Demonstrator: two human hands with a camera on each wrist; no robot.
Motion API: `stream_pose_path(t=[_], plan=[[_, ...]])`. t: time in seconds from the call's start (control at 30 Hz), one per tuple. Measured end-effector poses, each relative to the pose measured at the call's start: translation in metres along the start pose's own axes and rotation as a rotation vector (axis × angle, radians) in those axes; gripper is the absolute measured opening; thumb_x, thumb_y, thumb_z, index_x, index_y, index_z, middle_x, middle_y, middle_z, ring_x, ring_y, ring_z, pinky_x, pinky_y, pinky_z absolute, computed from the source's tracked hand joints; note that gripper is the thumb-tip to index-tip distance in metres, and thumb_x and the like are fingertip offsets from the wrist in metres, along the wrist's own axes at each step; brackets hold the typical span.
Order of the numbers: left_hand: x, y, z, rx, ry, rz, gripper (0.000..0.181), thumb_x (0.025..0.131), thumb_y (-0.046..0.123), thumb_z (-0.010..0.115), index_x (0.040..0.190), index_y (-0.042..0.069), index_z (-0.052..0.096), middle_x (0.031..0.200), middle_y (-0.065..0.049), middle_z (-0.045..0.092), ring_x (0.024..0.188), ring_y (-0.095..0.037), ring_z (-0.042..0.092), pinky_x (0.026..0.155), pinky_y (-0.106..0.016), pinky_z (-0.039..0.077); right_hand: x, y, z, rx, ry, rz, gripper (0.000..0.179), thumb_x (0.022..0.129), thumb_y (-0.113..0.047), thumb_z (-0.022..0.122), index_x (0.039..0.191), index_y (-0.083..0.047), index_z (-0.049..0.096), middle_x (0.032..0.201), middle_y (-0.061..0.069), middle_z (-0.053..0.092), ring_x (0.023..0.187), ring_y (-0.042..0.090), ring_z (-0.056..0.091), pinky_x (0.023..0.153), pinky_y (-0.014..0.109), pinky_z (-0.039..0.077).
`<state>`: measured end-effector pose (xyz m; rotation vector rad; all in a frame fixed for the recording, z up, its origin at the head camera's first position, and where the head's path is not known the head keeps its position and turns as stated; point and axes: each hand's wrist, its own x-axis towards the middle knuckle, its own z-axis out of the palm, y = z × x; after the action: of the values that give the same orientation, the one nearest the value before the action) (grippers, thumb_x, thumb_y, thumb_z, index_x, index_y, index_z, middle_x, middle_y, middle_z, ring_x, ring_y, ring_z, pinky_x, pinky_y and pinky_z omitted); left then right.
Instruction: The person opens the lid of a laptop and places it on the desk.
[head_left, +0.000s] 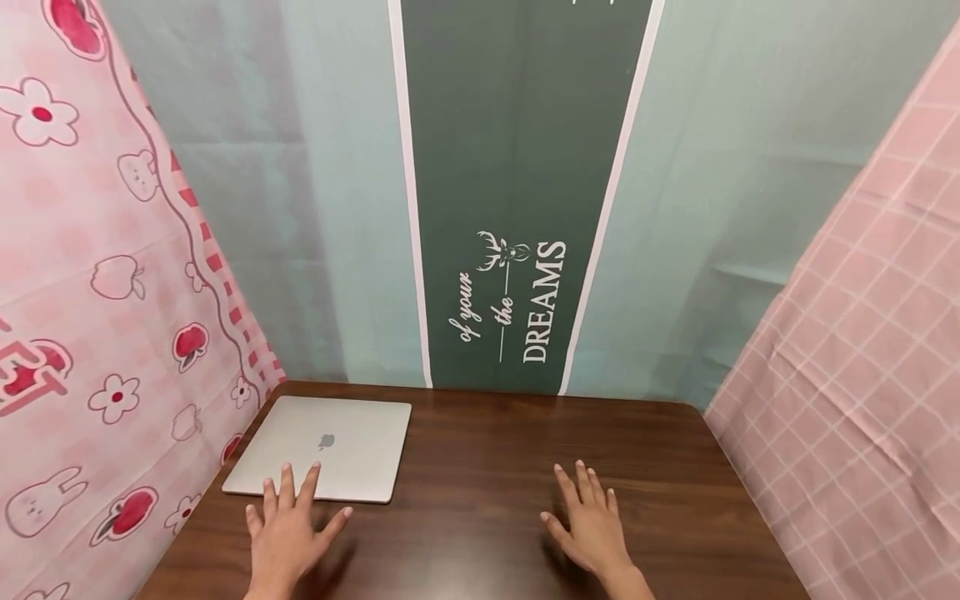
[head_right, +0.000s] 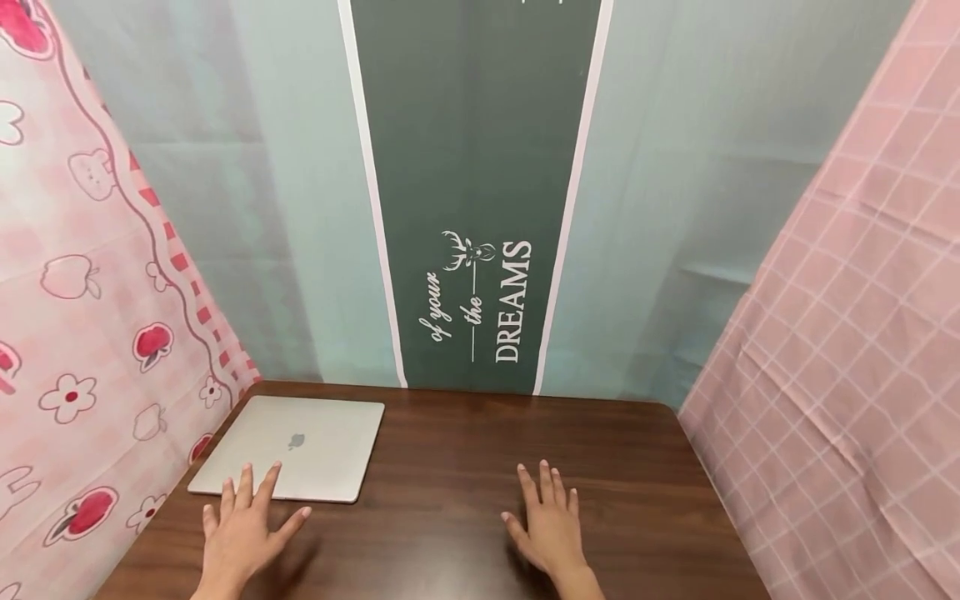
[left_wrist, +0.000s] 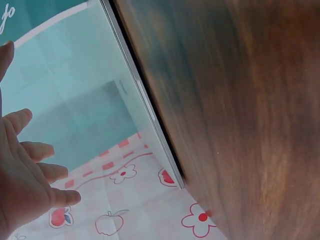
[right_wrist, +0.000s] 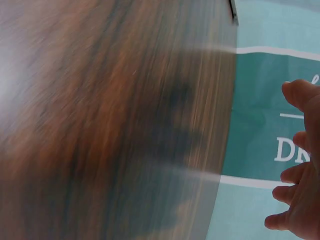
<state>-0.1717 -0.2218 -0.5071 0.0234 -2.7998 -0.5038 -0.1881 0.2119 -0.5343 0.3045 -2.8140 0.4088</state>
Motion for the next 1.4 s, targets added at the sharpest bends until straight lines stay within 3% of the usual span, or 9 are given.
stream_pose_path(t=[0.13, 0.33, 0.77, 1.0, 1.27, 1.4], plan=[[0.000, -0.010, -0.002, 0.006, -0.022, -0.009, 0.086, 0.078, 0.062, 0.060, 0.141, 0.012, 0.032, 0.140, -0.035, 0.022, 0.125, -0.059, 0.015, 0.088, -0.075, 0.008, 0.000, -0.013, 0.010, 0.012, 0.007, -0.019, 0.072, 0.083, -0.042, 0.066, 0.142, -0.013, 0.037, 0.143, 0.027, 0.030, 0.128, 0.045, 0.030, 0.092, 0.067, 0.025], [0.012, -0.023, -0.006, 0.019, 0.009, 0.005, 0.086, 0.078, 0.062, 0.060, 0.141, 0.011, 0.033, 0.140, -0.035, 0.024, 0.123, -0.060, 0.016, 0.086, -0.076, 0.009, 0.012, -0.034, 0.026, 0.042, -0.010, -0.047, 0.071, 0.085, -0.045, 0.063, 0.142, -0.013, 0.036, 0.144, 0.025, 0.029, 0.130, 0.043, 0.027, 0.094, 0.065, 0.025], [0.018, -0.050, -0.010, 0.010, -0.184, -0.105, 0.098, 0.079, 0.070, 0.051, 0.147, 0.007, 0.019, 0.142, -0.039, 0.011, 0.124, -0.063, 0.003, 0.085, -0.078, 0.000, 0.024, -0.074, 0.055, 0.104, -0.072, -0.126, 0.068, 0.086, -0.050, 0.056, 0.139, -0.009, 0.043, 0.143, 0.025, 0.032, 0.129, 0.043, 0.029, 0.094, 0.065, 0.025], [0.015, -0.071, -0.009, -0.011, -0.167, -0.122, 0.096, 0.080, 0.068, 0.052, 0.145, 0.006, 0.020, 0.141, -0.039, 0.011, 0.125, -0.060, 0.003, 0.085, -0.078, 0.003, 0.032, -0.103, 0.065, 0.137, -0.122, -0.181, 0.069, 0.086, -0.049, 0.055, 0.140, -0.009, 0.040, 0.143, 0.024, 0.031, 0.129, 0.042, 0.029, 0.095, 0.064, 0.025], [0.017, -0.089, -0.012, 0.011, -0.132, -0.119, 0.092, 0.081, 0.065, 0.053, 0.143, 0.004, 0.024, 0.142, -0.039, 0.010, 0.125, -0.060, 0.007, 0.086, -0.077, 0.004, 0.043, -0.133, 0.070, 0.090, -0.189, -0.227, 0.069, 0.087, -0.049, 0.055, 0.142, -0.011, 0.037, 0.145, 0.022, 0.030, 0.131, 0.040, 0.028, 0.098, 0.060, 0.025], [0.017, -0.095, -0.013, 0.005, -0.150, -0.133, 0.093, 0.081, 0.065, 0.053, 0.143, 0.003, 0.023, 0.142, -0.040, 0.007, 0.124, -0.061, 0.006, 0.086, -0.077, 0.004, 0.047, -0.140, 0.072, 0.069, -0.221, -0.243, 0.069, 0.088, -0.049, 0.054, 0.143, -0.012, 0.036, 0.145, 0.022, 0.029, 0.131, 0.038, 0.028, 0.098, 0.058, 0.026]])
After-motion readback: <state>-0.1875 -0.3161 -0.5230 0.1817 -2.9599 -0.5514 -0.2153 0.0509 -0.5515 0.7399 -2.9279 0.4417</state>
